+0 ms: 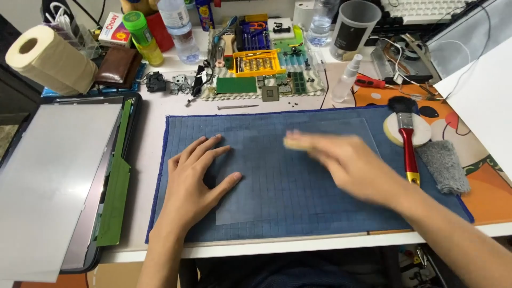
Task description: Cleaning a clear screen component using a sponge and a brush on a repair bench
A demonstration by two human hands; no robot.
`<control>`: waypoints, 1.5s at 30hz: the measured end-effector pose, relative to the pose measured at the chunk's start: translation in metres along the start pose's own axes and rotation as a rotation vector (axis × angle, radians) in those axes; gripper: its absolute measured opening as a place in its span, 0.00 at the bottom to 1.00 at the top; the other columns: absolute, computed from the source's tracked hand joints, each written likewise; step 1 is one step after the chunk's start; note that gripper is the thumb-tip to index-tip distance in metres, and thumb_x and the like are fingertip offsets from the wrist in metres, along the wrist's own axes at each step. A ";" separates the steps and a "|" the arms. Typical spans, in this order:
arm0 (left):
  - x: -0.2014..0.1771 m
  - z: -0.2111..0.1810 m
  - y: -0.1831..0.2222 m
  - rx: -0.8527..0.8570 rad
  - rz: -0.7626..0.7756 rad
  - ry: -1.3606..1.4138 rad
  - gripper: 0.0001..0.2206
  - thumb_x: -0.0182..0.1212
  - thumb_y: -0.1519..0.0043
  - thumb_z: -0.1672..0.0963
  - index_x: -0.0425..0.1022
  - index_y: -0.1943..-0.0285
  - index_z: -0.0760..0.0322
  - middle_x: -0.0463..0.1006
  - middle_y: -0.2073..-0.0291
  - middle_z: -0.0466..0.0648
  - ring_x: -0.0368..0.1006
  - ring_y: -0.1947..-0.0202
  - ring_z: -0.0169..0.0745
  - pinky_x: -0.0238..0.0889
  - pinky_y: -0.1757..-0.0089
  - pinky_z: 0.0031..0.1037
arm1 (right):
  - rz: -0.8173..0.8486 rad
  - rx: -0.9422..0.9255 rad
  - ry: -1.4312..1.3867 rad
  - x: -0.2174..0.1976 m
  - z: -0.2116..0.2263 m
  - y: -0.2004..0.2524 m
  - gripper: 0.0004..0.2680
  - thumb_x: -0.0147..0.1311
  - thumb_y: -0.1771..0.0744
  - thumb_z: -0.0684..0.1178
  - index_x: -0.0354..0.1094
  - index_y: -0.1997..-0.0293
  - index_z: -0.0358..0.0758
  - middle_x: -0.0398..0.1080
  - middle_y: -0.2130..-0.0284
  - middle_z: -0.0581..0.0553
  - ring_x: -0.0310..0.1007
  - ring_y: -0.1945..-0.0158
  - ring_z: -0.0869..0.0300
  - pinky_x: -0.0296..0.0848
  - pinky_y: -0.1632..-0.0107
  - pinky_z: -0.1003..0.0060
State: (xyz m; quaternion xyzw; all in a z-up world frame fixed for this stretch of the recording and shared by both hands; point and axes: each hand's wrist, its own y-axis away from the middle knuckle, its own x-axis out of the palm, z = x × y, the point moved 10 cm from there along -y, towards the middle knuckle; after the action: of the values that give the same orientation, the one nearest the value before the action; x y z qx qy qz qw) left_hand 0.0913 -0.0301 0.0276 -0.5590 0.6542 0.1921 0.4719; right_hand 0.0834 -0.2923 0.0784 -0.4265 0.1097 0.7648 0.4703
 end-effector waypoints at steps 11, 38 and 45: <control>-0.005 0.007 -0.006 -0.048 0.066 0.038 0.24 0.68 0.31 0.45 0.83 0.27 0.46 0.75 0.20 0.43 0.58 0.16 0.57 0.48 0.29 0.55 | 0.097 0.044 0.068 0.061 -0.060 -0.020 0.23 0.44 0.25 0.36 0.55 0.15 0.38 0.52 0.15 0.34 0.45 0.12 0.44 0.38 0.12 0.48; 0.006 0.006 -0.001 0.020 0.049 -0.168 0.30 0.69 0.38 0.38 0.84 0.28 0.44 0.76 0.21 0.43 0.60 0.15 0.59 0.51 0.27 0.59 | 0.139 0.038 0.150 0.041 -0.045 0.059 0.38 0.39 0.37 0.16 0.53 0.14 0.37 0.51 0.15 0.33 0.47 0.13 0.41 0.42 0.13 0.46; 0.007 0.007 -0.002 -0.022 0.071 -0.162 0.30 0.70 0.39 0.39 0.84 0.28 0.44 0.75 0.19 0.43 0.58 0.14 0.58 0.51 0.28 0.60 | 0.401 0.025 -0.222 0.029 0.035 0.137 0.31 0.43 0.33 0.22 0.57 0.16 0.31 0.60 0.17 0.32 0.53 0.12 0.45 0.45 0.14 0.48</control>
State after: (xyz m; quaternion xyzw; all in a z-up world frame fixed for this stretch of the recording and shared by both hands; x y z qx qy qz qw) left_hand 0.0966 -0.0294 0.0197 -0.5234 0.6310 0.2603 0.5101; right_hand -0.0521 -0.3276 0.0461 -0.3034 0.1491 0.8838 0.3234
